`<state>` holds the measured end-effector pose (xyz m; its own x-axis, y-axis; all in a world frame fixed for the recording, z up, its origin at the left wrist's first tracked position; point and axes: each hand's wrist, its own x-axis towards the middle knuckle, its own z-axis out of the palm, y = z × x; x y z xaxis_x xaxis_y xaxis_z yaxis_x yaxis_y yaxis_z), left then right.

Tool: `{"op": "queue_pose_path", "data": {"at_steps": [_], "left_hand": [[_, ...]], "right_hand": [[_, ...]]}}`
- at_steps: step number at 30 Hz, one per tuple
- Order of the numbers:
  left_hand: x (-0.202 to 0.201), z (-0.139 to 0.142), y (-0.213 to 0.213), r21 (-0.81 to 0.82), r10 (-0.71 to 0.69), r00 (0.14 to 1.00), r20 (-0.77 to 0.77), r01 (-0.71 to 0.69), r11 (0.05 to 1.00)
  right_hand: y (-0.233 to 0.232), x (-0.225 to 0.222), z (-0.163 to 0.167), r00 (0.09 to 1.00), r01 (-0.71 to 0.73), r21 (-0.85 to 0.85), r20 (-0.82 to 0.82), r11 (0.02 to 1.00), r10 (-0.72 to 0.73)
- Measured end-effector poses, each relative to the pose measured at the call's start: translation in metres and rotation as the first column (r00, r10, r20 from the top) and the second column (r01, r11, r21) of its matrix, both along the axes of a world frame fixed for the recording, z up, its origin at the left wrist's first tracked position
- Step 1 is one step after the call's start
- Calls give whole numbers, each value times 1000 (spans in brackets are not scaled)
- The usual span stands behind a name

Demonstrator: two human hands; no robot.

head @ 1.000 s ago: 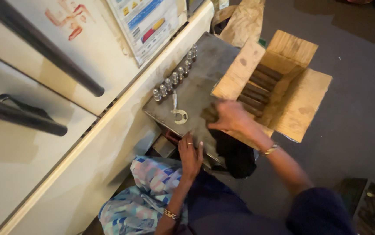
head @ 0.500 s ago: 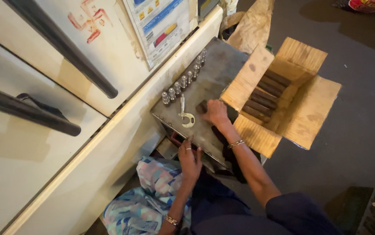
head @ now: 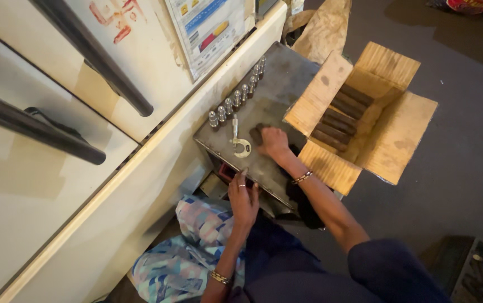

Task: The person sits on the floor and uses a micrometer to measure small cylindrical metal parts. They pick up each part, measure it, and place it back on the metal tray. The person also retrieves additional metal rods from a cardboard box and places them on the tray.

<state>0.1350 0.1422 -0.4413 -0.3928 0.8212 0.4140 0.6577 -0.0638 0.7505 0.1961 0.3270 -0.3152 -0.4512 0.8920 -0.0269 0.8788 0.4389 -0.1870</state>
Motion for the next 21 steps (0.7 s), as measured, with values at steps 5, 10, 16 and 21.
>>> {"op": "queue_pose_path", "data": {"at_steps": [5,10,16,21], "left_hand": [[-2,0,-1,-18,9,1000,10,-9,1000],[-4,-1,-2,11,16,999,37,-17,1000],[-4,-1,-1,13,29,999,29,-29,999],[-3,-2,0,-28,27,999,20,-26,999]], "right_hand": [[11,-6,0,997,-70,246,32,967,64],[14,-9,4,999,-24,216,-28,976,31],[8,-12,0,984,177,124,-58,976,-171],[0,-3,1,979,166,136,-138,977,-147]]}}
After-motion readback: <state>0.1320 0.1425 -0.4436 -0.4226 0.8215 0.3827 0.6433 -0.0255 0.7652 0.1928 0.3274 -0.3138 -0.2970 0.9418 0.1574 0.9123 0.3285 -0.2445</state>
